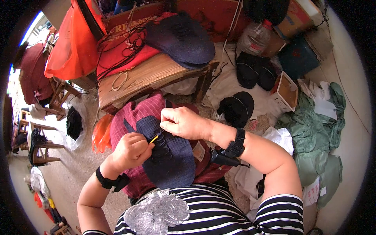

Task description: Manually lacing a shoe upper component using a threading tool.

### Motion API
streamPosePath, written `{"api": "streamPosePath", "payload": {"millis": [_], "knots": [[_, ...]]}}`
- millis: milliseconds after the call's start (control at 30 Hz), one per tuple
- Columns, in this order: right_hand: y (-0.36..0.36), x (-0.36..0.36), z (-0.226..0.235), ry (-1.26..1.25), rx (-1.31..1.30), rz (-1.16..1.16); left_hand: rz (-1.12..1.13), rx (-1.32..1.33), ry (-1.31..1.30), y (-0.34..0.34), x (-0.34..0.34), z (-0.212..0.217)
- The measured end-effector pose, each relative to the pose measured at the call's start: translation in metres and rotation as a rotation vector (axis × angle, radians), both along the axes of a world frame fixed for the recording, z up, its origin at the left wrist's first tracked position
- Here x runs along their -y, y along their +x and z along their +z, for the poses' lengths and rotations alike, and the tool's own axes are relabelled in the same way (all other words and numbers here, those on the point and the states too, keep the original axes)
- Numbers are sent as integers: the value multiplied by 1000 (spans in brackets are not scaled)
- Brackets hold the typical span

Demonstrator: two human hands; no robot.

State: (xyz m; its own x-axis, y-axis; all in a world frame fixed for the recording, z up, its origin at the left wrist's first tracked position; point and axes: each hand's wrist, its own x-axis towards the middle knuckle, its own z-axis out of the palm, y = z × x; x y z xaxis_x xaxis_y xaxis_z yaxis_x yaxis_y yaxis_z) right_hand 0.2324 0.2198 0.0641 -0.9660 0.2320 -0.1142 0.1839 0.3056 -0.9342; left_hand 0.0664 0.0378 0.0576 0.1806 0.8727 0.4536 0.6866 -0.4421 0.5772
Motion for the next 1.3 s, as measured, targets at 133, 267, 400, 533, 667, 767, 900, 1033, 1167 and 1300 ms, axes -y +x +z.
{"api": "streamPosePath", "payload": {"millis": [133,267,400,533,667,767,900,1033,1167,1300], "knots": [[0,0,0,31,-46,50,17,3,10,1,6,-5],[-1,3,2,40,-41,41,29,14,3,2,11,-8],[-2,6,-1,61,-68,21,61,31,-23,5,16,-6],[1,3,-7,84,-85,12,176,97,-311,10,16,22],[0,4,-8,146,-110,18,146,103,-794,2,-11,61],[-1,5,-10,178,-144,16,219,-217,-521,9,-19,48],[2,3,-7,153,-116,4,183,-117,-196,17,-12,17],[3,5,-11,144,-156,4,145,2,-108,15,-4,7],[8,-6,-12,209,-98,-23,80,164,-320,15,29,-3],[7,-1,-16,156,-149,-26,206,204,-276,12,48,-11]]}}
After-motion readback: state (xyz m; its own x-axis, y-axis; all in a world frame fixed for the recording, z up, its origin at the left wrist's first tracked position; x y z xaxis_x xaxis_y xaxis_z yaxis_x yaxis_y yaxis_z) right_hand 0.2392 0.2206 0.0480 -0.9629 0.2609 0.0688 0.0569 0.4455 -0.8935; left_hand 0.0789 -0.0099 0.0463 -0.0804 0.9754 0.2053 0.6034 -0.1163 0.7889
